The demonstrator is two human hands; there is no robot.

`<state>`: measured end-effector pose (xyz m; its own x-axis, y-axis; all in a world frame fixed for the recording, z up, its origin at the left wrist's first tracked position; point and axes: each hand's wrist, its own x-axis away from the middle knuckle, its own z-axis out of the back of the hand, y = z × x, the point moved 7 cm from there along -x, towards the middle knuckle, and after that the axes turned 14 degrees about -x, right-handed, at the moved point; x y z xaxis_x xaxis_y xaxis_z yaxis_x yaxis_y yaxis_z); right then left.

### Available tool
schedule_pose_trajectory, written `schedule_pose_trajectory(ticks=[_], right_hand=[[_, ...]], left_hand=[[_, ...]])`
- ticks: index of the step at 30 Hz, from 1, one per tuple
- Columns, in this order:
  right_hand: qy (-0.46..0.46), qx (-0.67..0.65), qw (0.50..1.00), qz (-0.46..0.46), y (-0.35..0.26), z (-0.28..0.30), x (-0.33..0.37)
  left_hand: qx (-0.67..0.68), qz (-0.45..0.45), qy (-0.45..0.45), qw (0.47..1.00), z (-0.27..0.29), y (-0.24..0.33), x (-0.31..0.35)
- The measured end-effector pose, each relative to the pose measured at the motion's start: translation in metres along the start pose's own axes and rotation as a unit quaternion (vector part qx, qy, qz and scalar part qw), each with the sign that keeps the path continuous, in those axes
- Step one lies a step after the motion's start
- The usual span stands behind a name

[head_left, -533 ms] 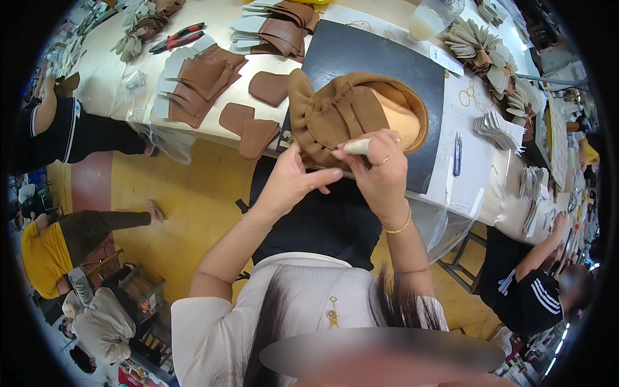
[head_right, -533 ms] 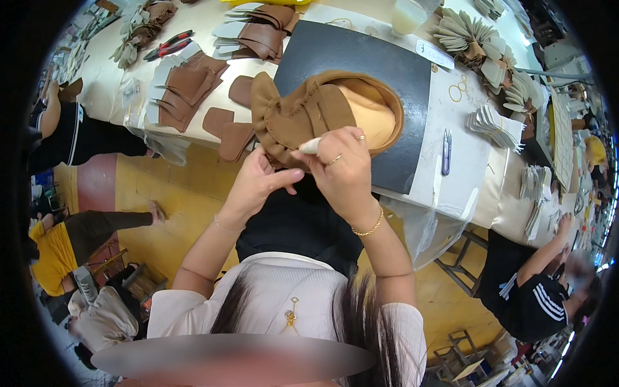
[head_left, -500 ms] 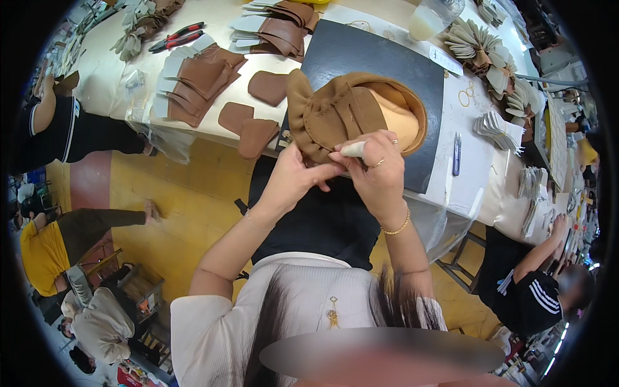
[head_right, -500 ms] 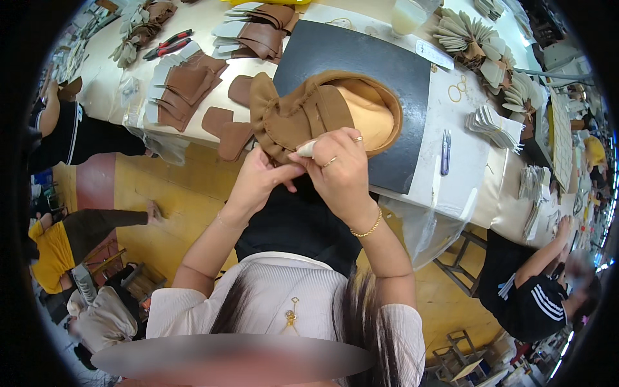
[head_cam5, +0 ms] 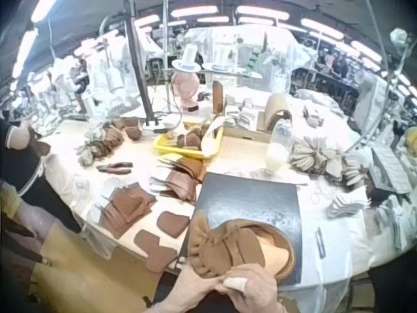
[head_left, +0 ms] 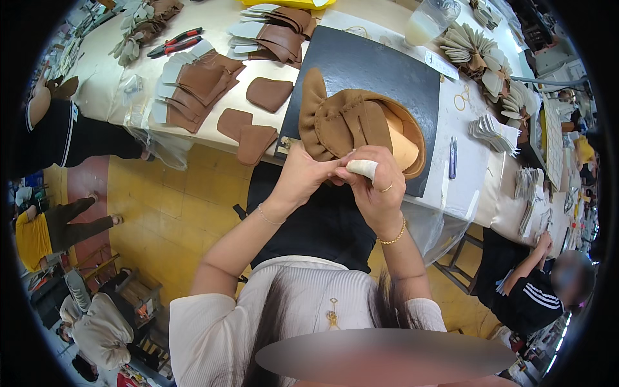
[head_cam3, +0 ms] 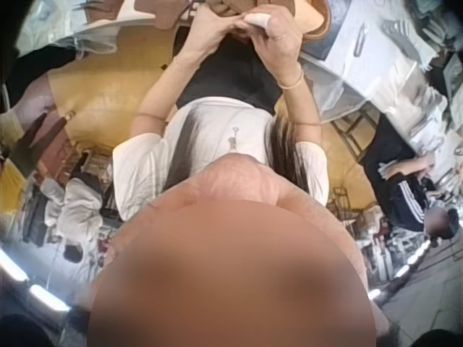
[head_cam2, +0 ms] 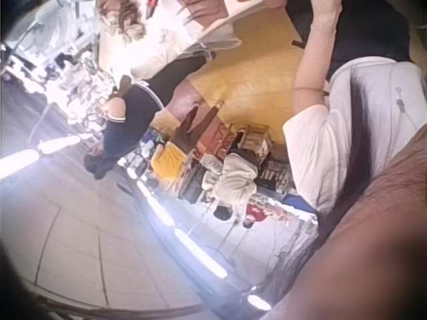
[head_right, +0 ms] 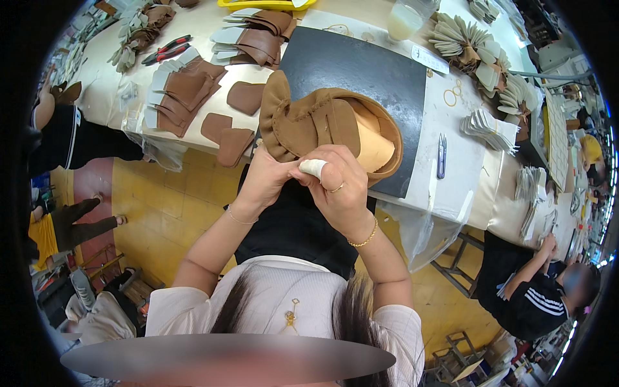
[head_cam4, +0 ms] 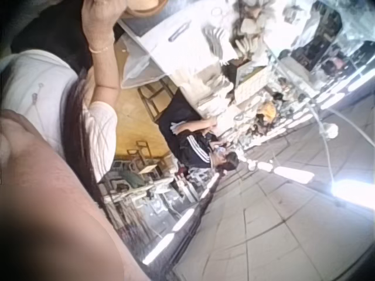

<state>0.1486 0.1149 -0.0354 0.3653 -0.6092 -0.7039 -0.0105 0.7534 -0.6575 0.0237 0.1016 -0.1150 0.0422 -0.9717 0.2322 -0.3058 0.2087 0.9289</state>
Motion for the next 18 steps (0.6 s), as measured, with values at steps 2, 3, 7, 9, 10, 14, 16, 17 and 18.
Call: schedule_pose_trajectory(ticks=[2,3,7,9,10,14,16,17,18], right_hand=[[0.000,0.043,0.999,0.002,0.007,0.000,0.007],[-0.007,0.048,0.999,0.013,0.006,0.000,0.007],[-0.027,0.053,0.997,0.046,-0.021,0.008,-0.019],[-0.022,0.066,0.997,0.021,-0.042,0.025,-0.034],[-0.031,0.076,0.996,0.027,-0.060,0.038,-0.036],[0.118,-0.360,0.905,0.195,-0.085,0.131,-0.032],[0.125,-0.384,0.908,0.109,-0.073,0.153,-0.031],[0.131,-0.404,0.901,0.082,-0.075,0.165,-0.029],[0.141,-0.424,0.893,0.052,-0.079,0.175,-0.028]], left_hand=[[-0.007,0.002,0.003,1.000,-0.002,-0.005,-0.001],[-0.019,-0.001,0.010,1.000,-0.003,-0.006,-0.001],[-0.097,0.013,-0.023,0.995,-0.014,-0.001,-0.005],[-0.169,0.010,0.031,0.985,-0.010,0.009,-0.008],[-0.207,0.016,0.054,0.977,-0.010,0.012,-0.008],[-0.160,0.053,0.006,0.986,-0.010,0.017,-0.014],[-0.100,0.014,-0.022,0.995,-0.005,0.022,-0.015],[-0.057,0.004,-0.032,0.998,-0.002,0.023,-0.016],[-0.004,-0.006,-0.047,0.999,0.000,0.023,-0.015]])
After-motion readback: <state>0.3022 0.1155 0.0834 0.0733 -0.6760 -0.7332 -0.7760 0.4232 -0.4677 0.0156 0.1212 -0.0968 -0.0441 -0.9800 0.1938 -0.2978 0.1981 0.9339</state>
